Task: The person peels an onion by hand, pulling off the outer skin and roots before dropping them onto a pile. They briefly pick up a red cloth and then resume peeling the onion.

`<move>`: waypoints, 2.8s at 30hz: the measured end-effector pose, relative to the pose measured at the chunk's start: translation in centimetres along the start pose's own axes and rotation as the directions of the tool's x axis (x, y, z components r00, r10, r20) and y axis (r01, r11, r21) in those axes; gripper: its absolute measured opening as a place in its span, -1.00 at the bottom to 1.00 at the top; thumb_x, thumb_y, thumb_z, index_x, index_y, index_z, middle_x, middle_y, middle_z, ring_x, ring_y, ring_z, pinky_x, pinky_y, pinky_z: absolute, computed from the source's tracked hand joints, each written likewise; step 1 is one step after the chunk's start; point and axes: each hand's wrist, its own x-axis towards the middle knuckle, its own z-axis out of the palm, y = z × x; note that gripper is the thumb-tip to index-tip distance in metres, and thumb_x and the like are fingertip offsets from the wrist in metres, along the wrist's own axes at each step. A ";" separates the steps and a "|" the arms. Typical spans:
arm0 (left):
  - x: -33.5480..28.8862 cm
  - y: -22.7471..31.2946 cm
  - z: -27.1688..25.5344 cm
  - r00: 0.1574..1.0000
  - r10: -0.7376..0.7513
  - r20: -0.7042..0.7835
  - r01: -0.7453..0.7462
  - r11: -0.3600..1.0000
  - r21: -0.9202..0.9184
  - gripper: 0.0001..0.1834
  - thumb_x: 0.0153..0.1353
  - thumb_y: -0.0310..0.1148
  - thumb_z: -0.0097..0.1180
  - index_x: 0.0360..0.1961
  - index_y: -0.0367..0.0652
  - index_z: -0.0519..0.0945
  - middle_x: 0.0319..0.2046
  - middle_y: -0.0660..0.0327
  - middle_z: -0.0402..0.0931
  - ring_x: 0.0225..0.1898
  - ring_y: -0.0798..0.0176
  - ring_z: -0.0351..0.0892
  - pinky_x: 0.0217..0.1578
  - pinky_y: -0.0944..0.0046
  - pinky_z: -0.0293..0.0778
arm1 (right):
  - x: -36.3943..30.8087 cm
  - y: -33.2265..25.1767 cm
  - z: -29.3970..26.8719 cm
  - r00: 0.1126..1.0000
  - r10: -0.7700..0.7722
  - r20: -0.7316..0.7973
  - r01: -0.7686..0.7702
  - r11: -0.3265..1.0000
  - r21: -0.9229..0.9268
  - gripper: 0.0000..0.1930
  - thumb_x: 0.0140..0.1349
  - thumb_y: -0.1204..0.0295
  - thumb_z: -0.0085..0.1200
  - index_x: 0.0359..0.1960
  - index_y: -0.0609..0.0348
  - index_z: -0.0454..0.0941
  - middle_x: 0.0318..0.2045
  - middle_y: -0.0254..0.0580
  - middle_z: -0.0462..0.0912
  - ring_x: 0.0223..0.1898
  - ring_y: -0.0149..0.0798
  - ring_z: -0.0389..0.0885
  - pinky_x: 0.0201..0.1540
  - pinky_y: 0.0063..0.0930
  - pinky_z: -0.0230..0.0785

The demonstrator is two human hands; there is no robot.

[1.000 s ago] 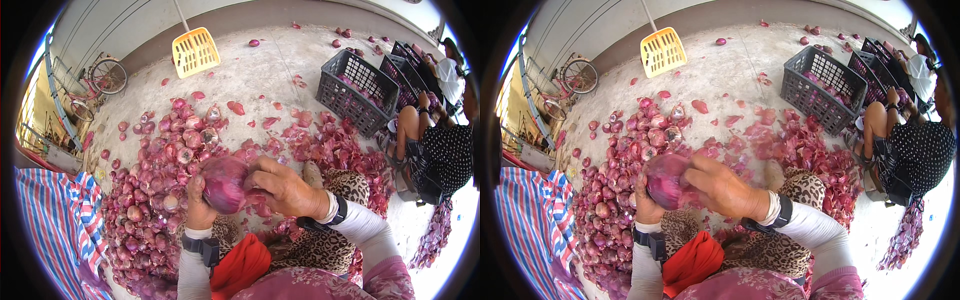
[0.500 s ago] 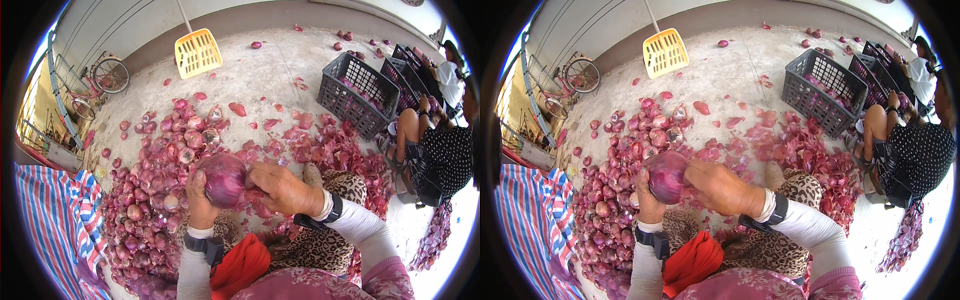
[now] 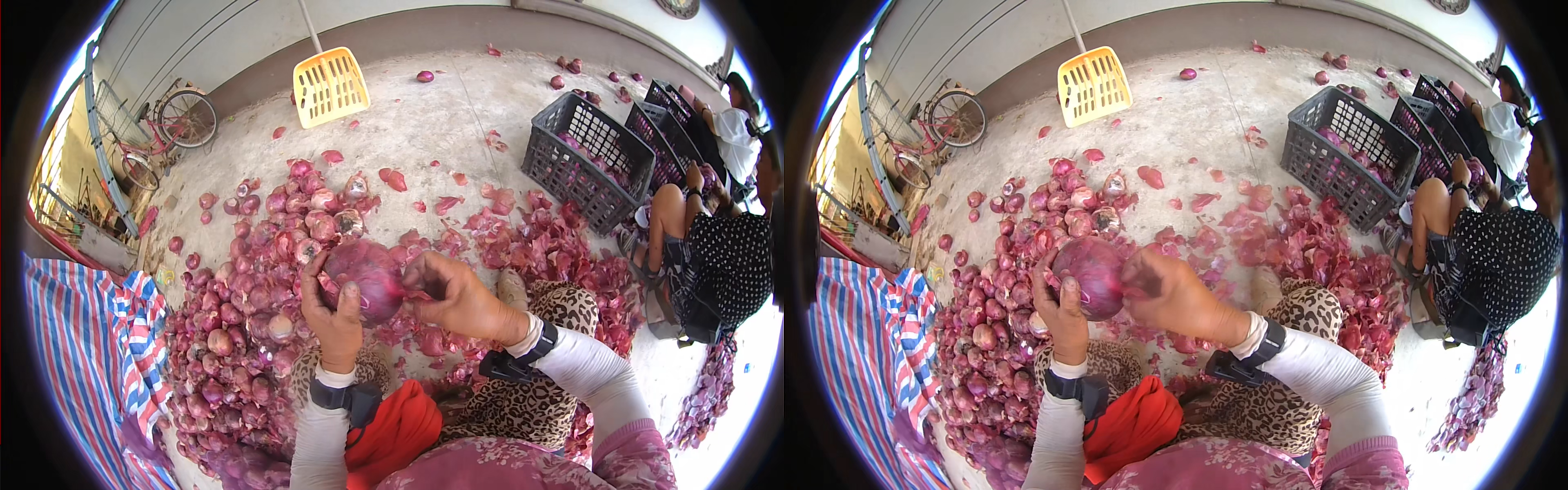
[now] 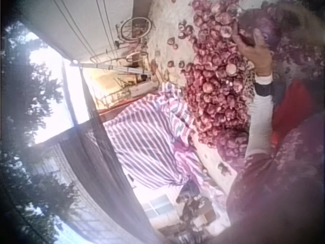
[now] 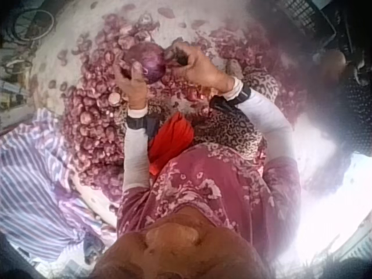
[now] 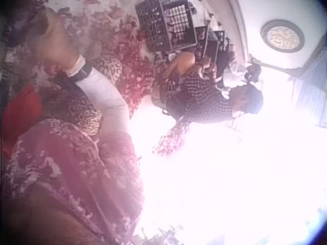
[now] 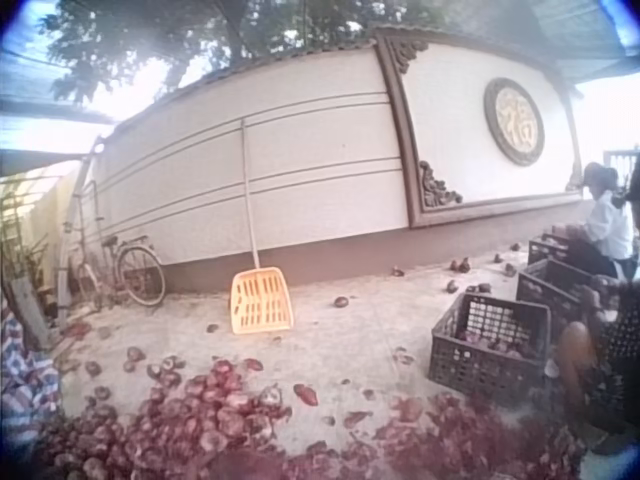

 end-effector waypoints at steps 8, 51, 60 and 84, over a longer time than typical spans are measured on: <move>0.3 -0.3 -0.1 0.971 0.233 0.053 -0.239 0.963 0.129 -0.33 -0.05 -0.24 0.33 0.08 -0.30 0.41 -0.02 0.05 0.43 0.05 0.14 0.41 0.11 0.11 0.33 | 0.8 -1.8 -0.5 0.912 0.404 0.070 -0.373 0.747 0.550 -0.76 0.16 0.72 0.10 -0.18 0.20 0.41 -0.23 -0.31 0.55 -0.22 -0.38 0.60 -0.19 -0.55 0.48; -0.6 -0.5 0.2 0.665 -0.459 0.589 0.682 0.052 -0.729 -0.25 0.22 0.20 0.05 0.19 -0.22 0.37 0.11 0.09 0.46 0.13 0.12 0.45 0.12 0.00 0.43 | 1.2 -0.8 -1.5 0.966 0.203 0.157 -0.231 0.955 0.187 0.21 -0.24 0.74 0.32 0.46 0.05 -0.23 0.39 0.02 0.01 0.39 -0.13 0.04 0.35 -0.27 0.08; -0.4 -1.4 -0.6 0.633 -0.432 0.642 0.731 0.062 -0.680 -0.30 0.19 0.08 0.18 0.21 -0.14 0.36 0.14 0.10 0.42 0.16 0.09 0.44 0.17 -0.10 0.40 | 1.1 -2.2 -1.4 0.979 0.100 0.175 -0.054 0.968 -0.246 0.05 -0.15 0.59 0.43 0.40 0.17 0.02 0.31 -0.03 0.23 0.29 -0.20 0.27 0.25 -0.32 0.27; -0.4 -2.2 1.6 0.745 -0.596 0.299 0.629 0.480 -0.612 -0.48 0.20 -0.19 0.27 0.05 -0.31 0.43 -0.11 0.23 0.51 -0.11 0.41 0.49 -0.04 0.37 0.45 | 1.2 -1.4 -1.0 0.985 0.003 0.170 0.119 0.706 -0.699 -0.31 0.11 0.57 0.09 0.30 0.41 0.08 0.13 0.31 0.38 0.16 0.26 0.38 0.19 -0.13 0.27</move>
